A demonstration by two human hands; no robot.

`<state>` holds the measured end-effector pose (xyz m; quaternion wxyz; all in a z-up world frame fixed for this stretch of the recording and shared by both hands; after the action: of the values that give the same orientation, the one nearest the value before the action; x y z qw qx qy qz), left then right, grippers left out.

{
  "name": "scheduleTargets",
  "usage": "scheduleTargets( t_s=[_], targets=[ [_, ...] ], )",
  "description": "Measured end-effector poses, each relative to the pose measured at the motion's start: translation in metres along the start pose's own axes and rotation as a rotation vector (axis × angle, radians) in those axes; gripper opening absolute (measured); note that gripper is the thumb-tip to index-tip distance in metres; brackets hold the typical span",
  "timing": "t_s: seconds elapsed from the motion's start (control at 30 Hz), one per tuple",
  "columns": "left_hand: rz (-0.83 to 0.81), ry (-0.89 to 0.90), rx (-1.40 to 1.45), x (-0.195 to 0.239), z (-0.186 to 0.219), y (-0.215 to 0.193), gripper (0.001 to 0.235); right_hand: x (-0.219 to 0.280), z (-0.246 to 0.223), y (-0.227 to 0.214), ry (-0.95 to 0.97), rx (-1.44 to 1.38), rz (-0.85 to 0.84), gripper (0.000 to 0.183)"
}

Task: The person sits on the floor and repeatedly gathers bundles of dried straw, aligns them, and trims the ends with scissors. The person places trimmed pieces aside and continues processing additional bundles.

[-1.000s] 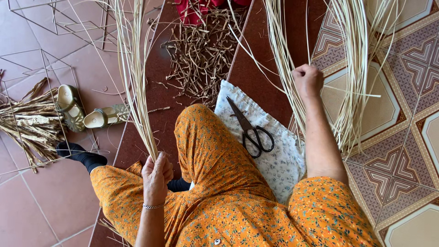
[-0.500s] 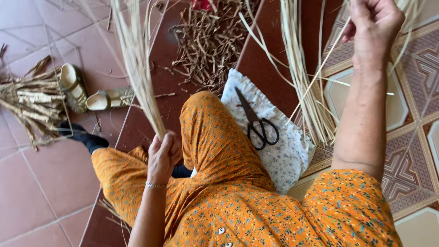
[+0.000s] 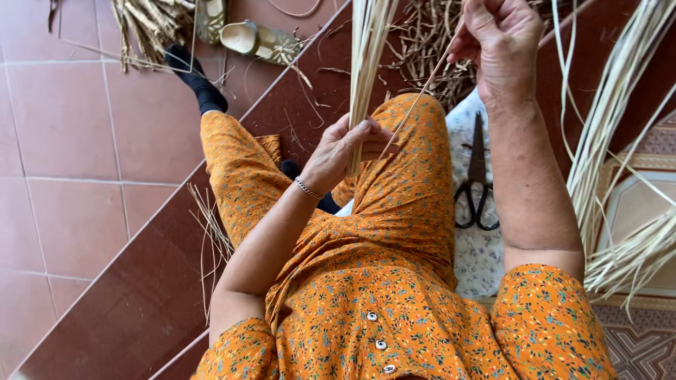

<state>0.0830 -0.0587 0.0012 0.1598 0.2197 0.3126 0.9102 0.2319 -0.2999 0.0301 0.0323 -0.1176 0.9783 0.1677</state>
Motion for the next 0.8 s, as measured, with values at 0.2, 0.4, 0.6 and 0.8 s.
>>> scheduleTargets(
  t_s=[0.2,0.4,0.6,0.8],
  targets=[
    [-0.062,0.033,0.069,0.007,0.001,-0.003,0.026,-0.024,0.006,0.016,-0.063,0.086,-0.022,0.019],
    [0.144,-0.050,-0.184,0.016,-0.007,-0.013,0.022,-0.029,0.009,0.038,0.013,0.104,0.119,0.002],
    [0.168,-0.044,-0.209,0.040,-0.010,-0.027,0.020,-0.018,0.038,0.073,0.176,-0.077,0.127,0.010],
    [0.215,-0.077,-0.267,0.073,-0.009,-0.055,0.023,-0.004,0.068,0.101,0.196,-0.251,0.212,0.017]
  ],
)
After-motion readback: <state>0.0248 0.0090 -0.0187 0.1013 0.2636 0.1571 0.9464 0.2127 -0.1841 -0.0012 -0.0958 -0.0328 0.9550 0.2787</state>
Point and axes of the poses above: each hand's wrist, its own x-axis away from the middle knuckle, its own y-axis out of the palm, z = x × y, the point moved 4 cm from there along -x, towards the middle knuckle, and after that the axes turned 5 degrees about -z, right-handed, at the moved point
